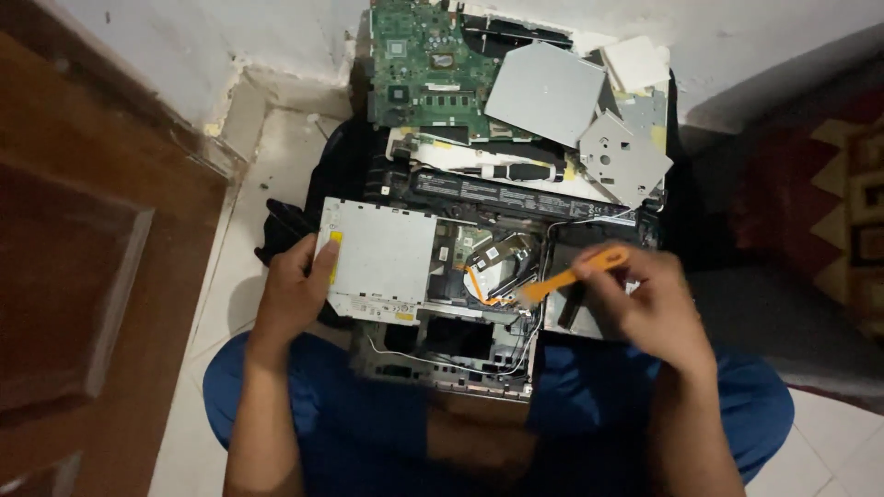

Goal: The person sits on the floor and uses an orange pry tool to remove a metal cover from a disassembled electronic device. They then use a flashlight to illuminate the internal components, including a hard drive and circuit boards, while manipulating wires and parts with their hands.

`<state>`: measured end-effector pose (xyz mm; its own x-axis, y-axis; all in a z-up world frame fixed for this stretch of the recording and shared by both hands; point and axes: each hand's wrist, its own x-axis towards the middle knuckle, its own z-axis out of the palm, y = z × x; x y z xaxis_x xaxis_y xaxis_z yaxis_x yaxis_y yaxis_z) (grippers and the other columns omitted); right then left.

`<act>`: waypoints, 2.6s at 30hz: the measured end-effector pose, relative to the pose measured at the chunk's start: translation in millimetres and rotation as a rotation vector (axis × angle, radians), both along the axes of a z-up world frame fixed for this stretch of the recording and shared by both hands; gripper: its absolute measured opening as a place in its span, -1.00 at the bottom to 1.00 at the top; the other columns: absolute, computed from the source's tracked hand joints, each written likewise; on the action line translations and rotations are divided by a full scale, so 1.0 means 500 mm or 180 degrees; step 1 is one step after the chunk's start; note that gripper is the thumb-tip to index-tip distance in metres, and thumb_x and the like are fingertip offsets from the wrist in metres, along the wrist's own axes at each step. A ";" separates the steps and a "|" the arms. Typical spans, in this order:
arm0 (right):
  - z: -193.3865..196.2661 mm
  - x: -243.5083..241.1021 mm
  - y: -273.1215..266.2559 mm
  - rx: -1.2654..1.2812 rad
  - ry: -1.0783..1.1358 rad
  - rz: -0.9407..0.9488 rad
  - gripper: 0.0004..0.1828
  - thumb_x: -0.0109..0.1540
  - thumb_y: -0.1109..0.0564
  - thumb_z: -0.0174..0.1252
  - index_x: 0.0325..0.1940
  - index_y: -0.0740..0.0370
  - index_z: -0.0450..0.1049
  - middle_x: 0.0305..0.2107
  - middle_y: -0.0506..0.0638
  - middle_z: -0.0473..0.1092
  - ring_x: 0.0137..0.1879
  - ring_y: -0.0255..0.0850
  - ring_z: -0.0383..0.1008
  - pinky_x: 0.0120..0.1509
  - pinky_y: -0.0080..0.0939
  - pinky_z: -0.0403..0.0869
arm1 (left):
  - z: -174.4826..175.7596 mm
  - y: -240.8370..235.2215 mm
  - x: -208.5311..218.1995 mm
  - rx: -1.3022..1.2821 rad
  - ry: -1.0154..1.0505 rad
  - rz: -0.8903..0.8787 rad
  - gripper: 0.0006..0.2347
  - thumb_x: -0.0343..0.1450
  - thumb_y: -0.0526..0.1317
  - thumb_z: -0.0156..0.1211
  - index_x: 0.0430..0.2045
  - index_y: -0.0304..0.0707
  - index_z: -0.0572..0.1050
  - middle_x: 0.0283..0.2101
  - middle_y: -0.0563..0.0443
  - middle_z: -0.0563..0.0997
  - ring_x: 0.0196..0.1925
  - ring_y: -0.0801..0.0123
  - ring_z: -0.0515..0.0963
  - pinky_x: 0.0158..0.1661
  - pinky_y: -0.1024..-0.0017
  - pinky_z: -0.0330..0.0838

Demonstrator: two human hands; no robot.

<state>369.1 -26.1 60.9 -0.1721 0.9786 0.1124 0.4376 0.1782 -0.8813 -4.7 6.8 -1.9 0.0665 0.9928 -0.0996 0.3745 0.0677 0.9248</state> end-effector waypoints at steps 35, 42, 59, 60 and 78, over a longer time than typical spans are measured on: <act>-0.064 0.000 0.025 0.0859 -0.0108 -0.1071 -0.93 0.30 0.30 0.24 -0.26 0.29 0.63 -0.67 0.08 0.44 -0.59 -0.26 0.27 -0.48 -0.22 0.30 | -0.033 0.001 -0.004 -0.0119 -0.0059 0.0109 -0.63 0.63 -0.05 -0.08 -0.41 -0.32 0.58 -0.55 -0.16 0.60 -0.46 0.29 0.49 -0.33 0.34 0.43; -0.082 0.010 0.030 0.0971 -0.0166 -0.1116 -0.95 0.30 0.31 0.27 -0.23 0.35 0.62 -0.66 0.12 0.41 -0.61 -0.19 0.30 -0.50 -0.22 0.28 | -0.027 0.005 -0.007 -0.0089 0.0013 0.0119 -0.64 0.62 -0.06 -0.05 -0.41 -0.32 0.58 -0.55 -0.18 0.59 -0.46 0.29 0.50 -0.34 0.34 0.42; -0.072 -0.003 0.012 0.0927 -0.0435 -0.0971 -0.92 0.29 0.34 0.24 -0.21 0.28 0.63 -0.54 0.12 0.50 -0.53 -0.10 0.44 -0.42 -0.22 0.36 | -0.017 0.001 -0.003 0.0053 0.0013 0.0029 -0.61 0.62 -0.04 -0.04 -0.53 -0.29 0.53 -0.64 -0.10 0.55 -0.52 0.35 0.45 -0.41 0.41 0.37; -0.072 -0.025 0.007 0.0922 -0.0438 -0.0959 -0.92 0.29 0.34 0.24 -0.21 0.28 0.63 -0.54 0.12 0.50 -0.53 -0.10 0.44 -0.42 -0.22 0.36 | -0.013 -0.002 -0.004 0.0047 0.0010 0.0040 -0.61 0.62 -0.04 -0.04 -0.53 -0.29 0.53 -0.64 -0.10 0.55 -0.52 0.35 0.45 -0.41 0.41 0.37; -0.104 -0.126 0.047 0.1028 -0.0017 -0.0945 -0.91 0.35 0.26 0.21 -0.18 0.20 0.63 -0.56 0.04 0.52 -0.51 -0.26 0.39 -0.36 -0.29 0.37 | -0.007 -0.004 -0.003 -0.0047 -0.0104 0.0088 -0.62 0.60 -0.07 -0.01 -0.57 -0.31 0.52 -0.63 -0.09 0.56 -0.51 0.33 0.46 -0.39 0.38 0.38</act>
